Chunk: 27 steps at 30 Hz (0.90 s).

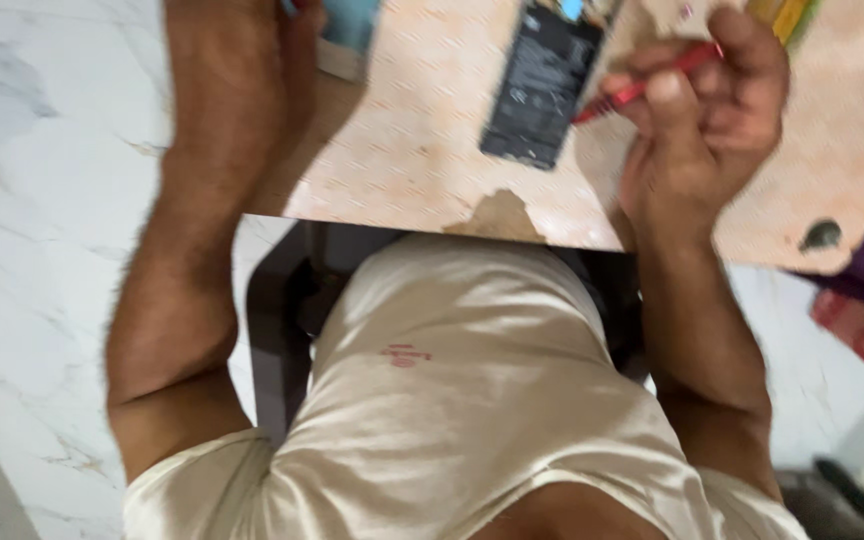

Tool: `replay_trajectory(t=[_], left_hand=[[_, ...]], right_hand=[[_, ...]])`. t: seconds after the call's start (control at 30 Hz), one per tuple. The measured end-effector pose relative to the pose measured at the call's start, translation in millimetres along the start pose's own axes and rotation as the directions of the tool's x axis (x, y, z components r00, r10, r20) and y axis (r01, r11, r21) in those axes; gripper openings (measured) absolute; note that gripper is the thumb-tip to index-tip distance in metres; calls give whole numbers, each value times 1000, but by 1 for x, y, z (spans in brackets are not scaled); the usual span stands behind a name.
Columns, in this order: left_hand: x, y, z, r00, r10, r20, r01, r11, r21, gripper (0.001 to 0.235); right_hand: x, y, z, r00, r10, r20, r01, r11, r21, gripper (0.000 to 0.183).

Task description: The person uses a red screwdriver to remove screws from the bottom of a disassembled smartphone. They carefully unscrew multiple fasteners around the charging port area and then lift out a small metal bracket or plate from the device's interior.

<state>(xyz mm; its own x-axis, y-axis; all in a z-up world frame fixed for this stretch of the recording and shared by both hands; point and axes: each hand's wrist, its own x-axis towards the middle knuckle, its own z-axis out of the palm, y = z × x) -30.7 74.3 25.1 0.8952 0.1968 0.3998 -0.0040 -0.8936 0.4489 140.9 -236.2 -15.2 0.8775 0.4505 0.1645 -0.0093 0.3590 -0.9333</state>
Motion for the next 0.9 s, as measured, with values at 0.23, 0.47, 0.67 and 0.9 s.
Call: replay_trajectory(t=[0.23,0.47,0.67,0.9], left_hand=[[13,-2,-9,998,-52,19,53,994,-92,48],[15,-1,-7,998,-30,-63,27,998,-49,31],[10,33,9,981,175,82,-161,974,-159,35],[6,68,51,933,311,181,-229,901,-370,39]], right_hand=[[-2,3,0,998,-56,10,56,996,-66,39],[-3,2,-1,997,-72,1,71,994,-78,40],[-5,1,-4,992,-125,23,127,983,-136,42],[-10,-1,-11,967,-230,113,244,959,-141,40]])
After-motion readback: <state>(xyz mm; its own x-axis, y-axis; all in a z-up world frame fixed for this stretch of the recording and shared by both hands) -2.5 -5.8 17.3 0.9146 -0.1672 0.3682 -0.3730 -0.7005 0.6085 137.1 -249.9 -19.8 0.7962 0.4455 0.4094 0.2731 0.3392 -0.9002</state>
